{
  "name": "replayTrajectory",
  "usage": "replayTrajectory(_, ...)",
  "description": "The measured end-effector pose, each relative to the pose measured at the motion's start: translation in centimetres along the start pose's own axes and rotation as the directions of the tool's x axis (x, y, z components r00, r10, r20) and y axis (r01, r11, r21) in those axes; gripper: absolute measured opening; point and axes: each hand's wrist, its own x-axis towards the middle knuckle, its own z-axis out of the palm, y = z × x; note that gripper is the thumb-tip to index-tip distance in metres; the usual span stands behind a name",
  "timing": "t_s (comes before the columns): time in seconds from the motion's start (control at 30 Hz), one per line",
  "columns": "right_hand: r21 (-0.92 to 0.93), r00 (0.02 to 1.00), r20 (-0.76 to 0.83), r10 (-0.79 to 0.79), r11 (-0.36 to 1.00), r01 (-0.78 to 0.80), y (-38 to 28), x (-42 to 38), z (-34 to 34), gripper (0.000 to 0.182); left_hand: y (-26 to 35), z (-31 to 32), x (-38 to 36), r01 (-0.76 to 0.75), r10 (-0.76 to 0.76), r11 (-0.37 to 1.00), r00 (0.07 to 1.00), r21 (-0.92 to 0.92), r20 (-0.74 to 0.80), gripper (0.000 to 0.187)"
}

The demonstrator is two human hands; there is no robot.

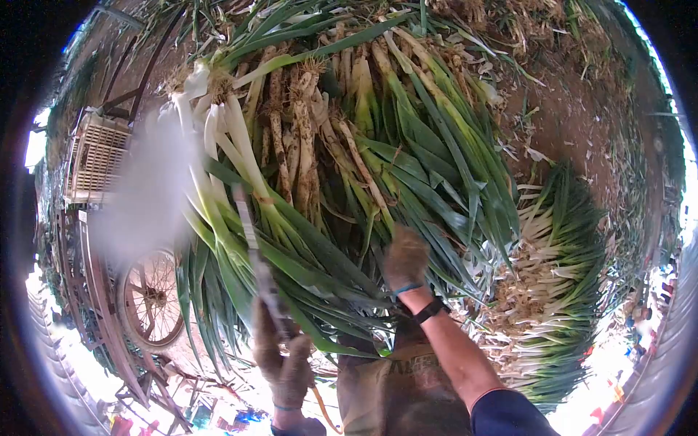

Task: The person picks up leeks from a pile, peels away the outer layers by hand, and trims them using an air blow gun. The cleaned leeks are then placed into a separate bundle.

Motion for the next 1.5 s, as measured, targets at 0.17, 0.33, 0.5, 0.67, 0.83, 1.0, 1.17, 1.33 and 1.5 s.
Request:
replayTrajectory(0.17, -0.069, 0.943, 0.332, 0.006, 0.997, 0.018, 5.7, 0.6, 2.3, 0.049, -1.4, 3.9, -1.3, -0.015, -0.083, 0.944, 0.957, 0.331, 0.279, 0.092)
replayTrajectory(0.33, 0.097, 0.959, 0.251, -0.130, 0.989, 0.109, 8.2, 0.3, -3.1, 0.051, -2.2, 6.5, -3.6, 0.026, -0.185, 0.912, 0.916, 0.408, 0.355, 0.091)
replayTrajectory(0.5, 0.119, 0.959, 0.229, -0.168, 0.982, 0.144, 8.1, 0.8, -9.5, 0.039, -0.9, 9.7, -7.9, 0.117, -0.325, 0.902, 0.819, 0.417, 0.474, 0.087)
replayTrajectory(0.67, 0.100, 0.968, 0.184, -0.173, 0.983, 0.157, 7.9, 0.9, -10.4, 0.038, -1.4, 13.5, -10.1, 0.130, -0.281, 0.931, 0.851, 0.340, 0.444, 0.088)
replayTrajectory(0.83, 0.215, 0.959, 0.182, -0.216, 0.961, 0.176, 9.0, 0.6, -12.2, 0.035, 0.2, 16.1, -5.3, 0.138, -0.249, 0.940, 0.902, 0.311, 0.352, 0.077)
replayTrajectory(1.0, 0.265, 0.952, 0.243, -0.188, 0.957, 0.121, 9.4, 0.9, -13.5, 0.039, -0.3, 18.5, 3.1, 0.033, -0.128, 0.939, 0.957, 0.343, 0.258, 0.048)
replayTrajectory(1.17, 0.330, 0.948, 0.240, -0.210, 0.936, 0.123, 10.5, 1.1, -13.6, 0.045, -2.2, 19.6, 9.7, 0.002, -0.089, 0.931, 0.971, 0.364, 0.223, 0.037)
replayTrajectory(1.33, 0.372, 0.941, 0.296, -0.162, 0.927, 0.043, 11.3, 1.1, -13.7, 0.048, 0.2, 19.3, 13.2, 0.121, -0.231, 0.927, 0.929, 0.355, 0.289, 0.040)
replayTrajectory(1.5, 0.473, 0.939, 0.322, -0.123, 0.880, -0.047, 11.8, 1.6, -15.3, 0.054, 0.4, 18.0, 13.6, 0.310, -0.299, 0.950, 0.864, 0.040, 0.404, 0.048)
